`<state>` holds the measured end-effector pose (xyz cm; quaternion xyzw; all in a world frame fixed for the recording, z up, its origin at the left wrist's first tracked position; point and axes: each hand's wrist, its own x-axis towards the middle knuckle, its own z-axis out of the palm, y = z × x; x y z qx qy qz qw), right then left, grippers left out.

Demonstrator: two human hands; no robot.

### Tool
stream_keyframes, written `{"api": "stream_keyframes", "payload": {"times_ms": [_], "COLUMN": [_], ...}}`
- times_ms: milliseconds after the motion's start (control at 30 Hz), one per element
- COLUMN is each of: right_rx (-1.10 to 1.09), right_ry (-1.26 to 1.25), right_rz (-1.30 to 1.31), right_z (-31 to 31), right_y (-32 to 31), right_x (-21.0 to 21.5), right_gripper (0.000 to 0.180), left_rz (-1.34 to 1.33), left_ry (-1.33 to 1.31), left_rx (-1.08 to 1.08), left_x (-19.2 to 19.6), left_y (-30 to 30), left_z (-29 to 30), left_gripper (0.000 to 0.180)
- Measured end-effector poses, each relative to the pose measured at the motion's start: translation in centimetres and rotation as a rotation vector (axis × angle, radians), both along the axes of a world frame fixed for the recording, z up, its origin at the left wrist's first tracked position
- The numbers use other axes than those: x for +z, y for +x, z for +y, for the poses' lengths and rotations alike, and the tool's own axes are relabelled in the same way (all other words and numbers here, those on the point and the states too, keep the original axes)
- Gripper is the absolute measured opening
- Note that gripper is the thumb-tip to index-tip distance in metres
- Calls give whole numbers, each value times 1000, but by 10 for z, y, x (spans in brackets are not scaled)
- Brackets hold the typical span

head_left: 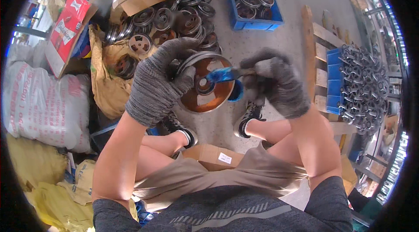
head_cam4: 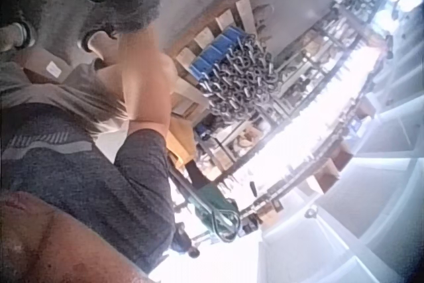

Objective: The person lubricates metal pulleys by dipping a brush into blue grease, applying the grease to the center of each pulley, and sorting them into stacks and a blue crate.

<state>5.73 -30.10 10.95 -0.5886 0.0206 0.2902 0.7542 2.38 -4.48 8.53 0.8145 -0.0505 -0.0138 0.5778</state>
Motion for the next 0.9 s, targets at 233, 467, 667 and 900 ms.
{"api": "stream_keyframes", "payload": {"times_ms": [233,467,667,900], "right_rx": [-84,603,823,784], "right_ry": [-23,-448,-471,-484], "right_rz": [-155,-268,-363,-511], "right_z": [-41,-53,-52,-50], "right_y": [17,34,16,18], "right_x": [15,27,9,-2], "right_gripper": [33,24,22,18], "left_rz": [58,598,486,669], "left_ry": [-96,-116,-539,-761], "left_rx": [29,136,247,228], "left_x": [-7,-115,-111,-126], "left_y": [13,27,142,206], "left_z": [-10,-2,-91,-90], "left_gripper": [42,35,37,53]}}
